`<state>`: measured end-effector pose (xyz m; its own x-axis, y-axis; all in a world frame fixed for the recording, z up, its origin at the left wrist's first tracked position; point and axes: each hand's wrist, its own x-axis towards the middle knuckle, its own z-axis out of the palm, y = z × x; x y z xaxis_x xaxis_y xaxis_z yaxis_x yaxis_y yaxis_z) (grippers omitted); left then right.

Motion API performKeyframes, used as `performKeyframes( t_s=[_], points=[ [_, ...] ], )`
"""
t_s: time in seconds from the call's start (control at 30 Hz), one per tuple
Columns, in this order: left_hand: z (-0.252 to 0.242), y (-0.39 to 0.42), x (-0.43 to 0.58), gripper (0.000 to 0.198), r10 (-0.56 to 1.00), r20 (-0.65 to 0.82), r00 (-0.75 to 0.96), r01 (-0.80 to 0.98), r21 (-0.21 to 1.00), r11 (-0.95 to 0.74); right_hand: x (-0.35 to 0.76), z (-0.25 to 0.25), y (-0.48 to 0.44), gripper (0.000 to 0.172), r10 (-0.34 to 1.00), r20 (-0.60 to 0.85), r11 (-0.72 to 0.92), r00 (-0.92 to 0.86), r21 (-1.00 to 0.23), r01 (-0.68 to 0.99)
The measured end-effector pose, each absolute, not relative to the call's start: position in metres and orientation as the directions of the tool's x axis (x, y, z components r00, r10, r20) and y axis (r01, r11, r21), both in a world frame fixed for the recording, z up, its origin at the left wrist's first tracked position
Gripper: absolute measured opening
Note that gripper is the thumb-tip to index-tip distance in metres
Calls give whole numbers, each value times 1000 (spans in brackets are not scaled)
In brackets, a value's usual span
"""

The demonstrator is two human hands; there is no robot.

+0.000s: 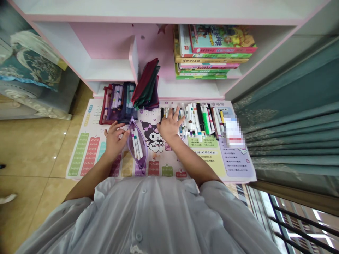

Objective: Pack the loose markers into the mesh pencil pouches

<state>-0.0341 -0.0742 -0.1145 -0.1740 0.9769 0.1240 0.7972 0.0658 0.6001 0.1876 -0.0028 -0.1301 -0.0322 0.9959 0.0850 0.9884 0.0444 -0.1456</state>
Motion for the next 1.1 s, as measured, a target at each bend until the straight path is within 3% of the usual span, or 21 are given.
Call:
performKeyframes(
  t_s=[0.3,0.5,0.7,1.1],
  points=[
    [-114,-74,-34,30,978,116,-176,802,593,74,181,-127,-6,34,997,27,73,-70,-136,988],
    [-112,-74,-33,30,978,113,-175,800,596,74,179,-103,-33,23,984,144,139,-101,-290,947],
    [-112,-75,-34,30,980,118,-162,801,595,61,163,-82,-75,17,938,203,344,-281,-439,830],
    [-114,-75,-34,30,978,132,-163,803,594,53,135,-99,-90,16,892,40,424,-450,-419,803]
  ],
)
